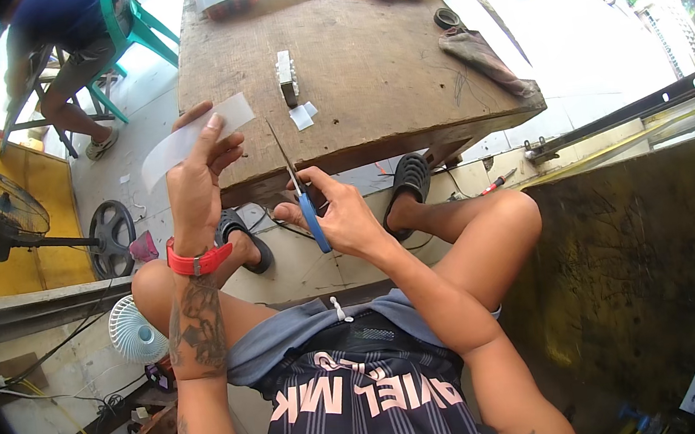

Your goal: The person cuts strips of white and orange tape using scissors and wraps them around a small metal electrical component. They also cut a larger white sheet into smaller pieces. The task involves precise cutting and wrapping of materials around the component.

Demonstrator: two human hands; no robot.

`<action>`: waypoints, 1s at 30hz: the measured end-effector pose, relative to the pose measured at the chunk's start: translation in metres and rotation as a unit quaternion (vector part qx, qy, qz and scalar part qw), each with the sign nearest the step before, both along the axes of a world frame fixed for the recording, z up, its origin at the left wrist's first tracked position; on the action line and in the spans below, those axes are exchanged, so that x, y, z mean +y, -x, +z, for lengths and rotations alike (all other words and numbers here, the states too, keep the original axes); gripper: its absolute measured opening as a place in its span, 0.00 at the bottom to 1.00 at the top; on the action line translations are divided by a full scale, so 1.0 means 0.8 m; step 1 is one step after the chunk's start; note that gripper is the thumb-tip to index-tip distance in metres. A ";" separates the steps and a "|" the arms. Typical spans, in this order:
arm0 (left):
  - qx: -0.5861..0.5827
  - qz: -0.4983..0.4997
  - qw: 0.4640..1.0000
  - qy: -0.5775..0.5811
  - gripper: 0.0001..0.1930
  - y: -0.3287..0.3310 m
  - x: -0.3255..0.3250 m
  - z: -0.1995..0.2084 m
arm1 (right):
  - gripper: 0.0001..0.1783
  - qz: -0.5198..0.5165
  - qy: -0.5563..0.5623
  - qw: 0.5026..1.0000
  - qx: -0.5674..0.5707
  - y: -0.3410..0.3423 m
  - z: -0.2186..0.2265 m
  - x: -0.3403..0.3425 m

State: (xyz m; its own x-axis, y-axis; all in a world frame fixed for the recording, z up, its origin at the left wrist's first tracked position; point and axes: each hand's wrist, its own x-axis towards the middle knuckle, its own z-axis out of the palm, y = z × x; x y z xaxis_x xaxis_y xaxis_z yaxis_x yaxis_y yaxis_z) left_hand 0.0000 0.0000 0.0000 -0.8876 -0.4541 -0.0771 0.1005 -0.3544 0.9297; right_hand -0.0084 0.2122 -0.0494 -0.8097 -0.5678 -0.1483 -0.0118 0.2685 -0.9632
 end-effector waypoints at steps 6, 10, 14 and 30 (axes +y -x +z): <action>0.006 -0.006 1.000 0.030 0.16 0.000 0.004 -0.006 | 0.30 0.014 0.026 1.000 -0.004 -0.002 0.006 -0.021; 0.000 -0.018 1.000 0.021 0.15 0.000 0.010 -0.014 | 0.31 0.010 0.035 0.999 -0.019 0.003 0.005 -0.023; -0.003 -0.021 1.000 0.022 0.15 0.000 0.013 -0.017 | 0.31 -0.022 0.064 0.998 0.004 0.001 0.004 -0.026; -0.012 -0.024 1.000 0.016 0.15 -0.002 0.020 -0.013 | 0.29 -0.015 0.080 0.996 -0.033 0.002 0.002 -0.023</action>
